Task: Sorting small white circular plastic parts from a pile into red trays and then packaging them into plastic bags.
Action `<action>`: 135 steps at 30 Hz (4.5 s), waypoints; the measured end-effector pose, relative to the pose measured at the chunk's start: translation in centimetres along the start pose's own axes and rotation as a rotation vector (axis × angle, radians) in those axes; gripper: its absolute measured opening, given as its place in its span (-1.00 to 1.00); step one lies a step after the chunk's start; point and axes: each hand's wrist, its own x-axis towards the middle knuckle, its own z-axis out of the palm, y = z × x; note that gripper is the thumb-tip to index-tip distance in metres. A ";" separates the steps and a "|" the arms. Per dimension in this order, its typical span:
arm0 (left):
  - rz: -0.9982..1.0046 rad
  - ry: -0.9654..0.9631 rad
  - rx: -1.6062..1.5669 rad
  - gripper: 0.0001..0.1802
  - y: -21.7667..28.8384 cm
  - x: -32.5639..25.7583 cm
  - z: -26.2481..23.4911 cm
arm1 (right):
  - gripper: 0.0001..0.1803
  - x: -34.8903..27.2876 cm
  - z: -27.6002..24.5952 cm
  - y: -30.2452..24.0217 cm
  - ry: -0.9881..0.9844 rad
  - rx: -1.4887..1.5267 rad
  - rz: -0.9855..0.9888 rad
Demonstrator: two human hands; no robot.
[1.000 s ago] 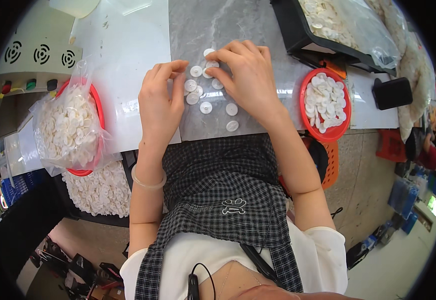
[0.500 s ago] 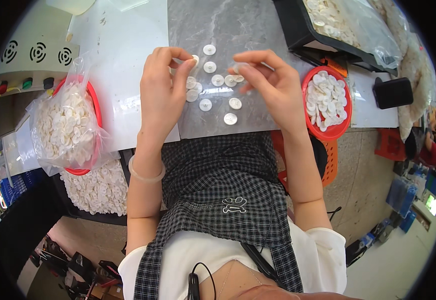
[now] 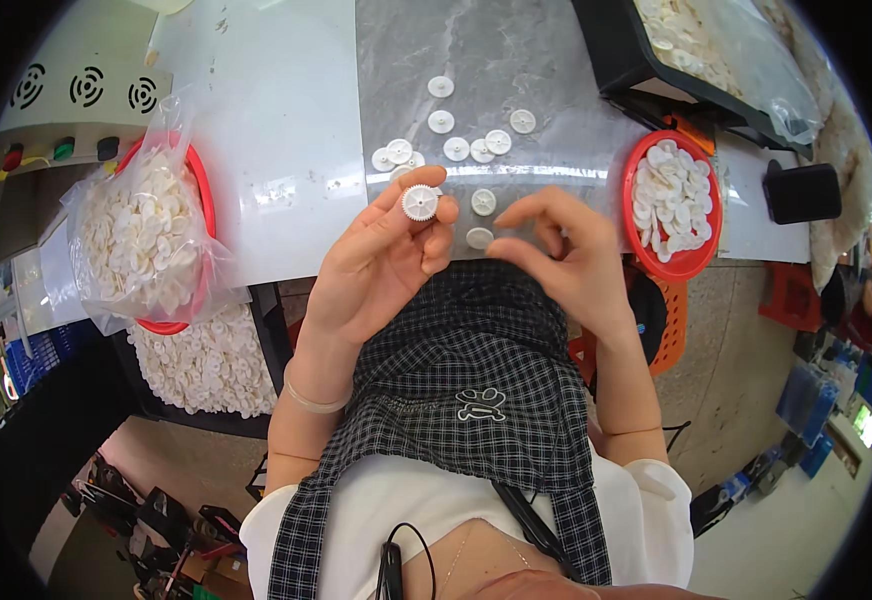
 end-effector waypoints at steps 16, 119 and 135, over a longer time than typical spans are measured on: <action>0.111 0.135 0.255 -0.73 0.5 -0.1 1.8 | -0.65 -0.2 -0.7 -1.0 -0.106 0.336 0.073; -0.111 -0.068 -0.242 -0.73 -0.6 -0.4 -0.2 | -0.81 5.5 -0.3 1.0 0.423 -0.439 -0.191; 0.347 0.248 0.435 -0.69 3.5 -0.4 -0.7 | -0.65 4.8 0.0 1.4 0.384 -0.387 -0.282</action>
